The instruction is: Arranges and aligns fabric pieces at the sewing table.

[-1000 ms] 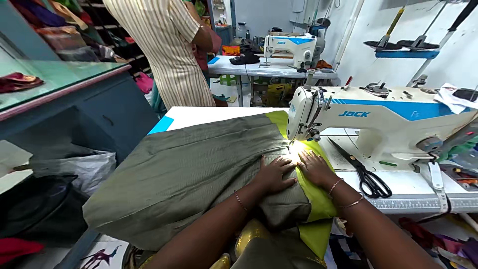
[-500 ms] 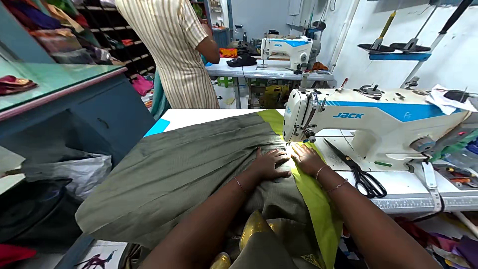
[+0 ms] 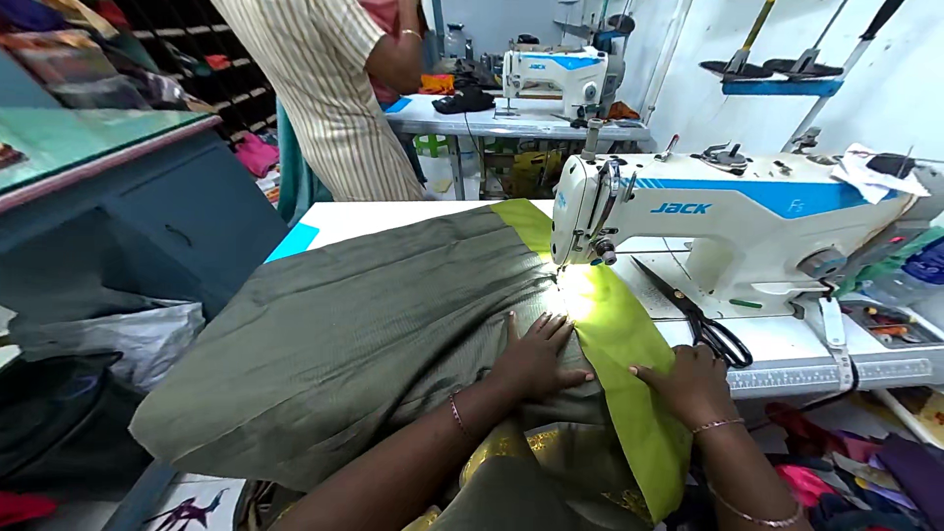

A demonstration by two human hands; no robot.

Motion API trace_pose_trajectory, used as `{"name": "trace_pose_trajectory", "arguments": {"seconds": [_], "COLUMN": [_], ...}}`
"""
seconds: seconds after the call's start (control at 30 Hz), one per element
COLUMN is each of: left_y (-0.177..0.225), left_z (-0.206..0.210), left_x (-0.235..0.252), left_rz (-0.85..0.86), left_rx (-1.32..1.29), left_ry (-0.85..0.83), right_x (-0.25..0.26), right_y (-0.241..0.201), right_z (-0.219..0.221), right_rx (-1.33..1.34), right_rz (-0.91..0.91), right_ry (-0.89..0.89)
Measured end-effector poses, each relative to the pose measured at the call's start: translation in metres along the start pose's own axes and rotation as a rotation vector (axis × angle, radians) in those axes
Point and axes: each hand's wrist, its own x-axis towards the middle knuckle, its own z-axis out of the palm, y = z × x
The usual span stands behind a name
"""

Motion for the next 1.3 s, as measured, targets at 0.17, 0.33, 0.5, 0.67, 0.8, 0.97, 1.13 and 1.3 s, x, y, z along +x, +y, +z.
{"name": "trace_pose_trajectory", "arguments": {"seconds": [0.17,0.33,0.5,0.67,0.8,0.97,1.13,1.3], "left_y": [0.003,-0.003,-0.001,0.008,0.0,0.053,0.008,-0.001], "left_z": [-0.005,0.002,-0.002,-0.012,-0.008,-0.053,-0.011,-0.003], "left_x": [-0.003,0.007,0.003,-0.021,-0.069,-0.088,-0.03,-0.007], "left_rz": [0.008,-0.007,-0.021,-0.047,-0.114,-0.325,-0.003,0.017], "left_rx": [-0.009,-0.008,-0.042,-0.147,-0.614,-0.581,-0.108,-0.002], "left_ry": [0.005,-0.024,-0.029,-0.041,0.051,-0.116,0.064,-0.039], "right_x": [0.013,0.034,-0.009,-0.06,-0.083,-0.072,-0.038,-0.037], "right_y": [0.006,0.005,-0.033,-0.079,-0.087,-0.042,0.046,0.083], "right_z": [-0.017,-0.044,-0.034,0.013,0.023,0.02,0.016,0.058], "right_rx": [0.247,1.169,1.148,0.584,0.621,0.881,0.172,1.089], "right_rz": [-0.106,-0.132,-0.382,-0.537,-0.702,-0.605,0.095,0.093], "right_ry": [0.019,-0.097,-0.194,-0.06,-0.297,0.008,-0.078,-0.355]}}
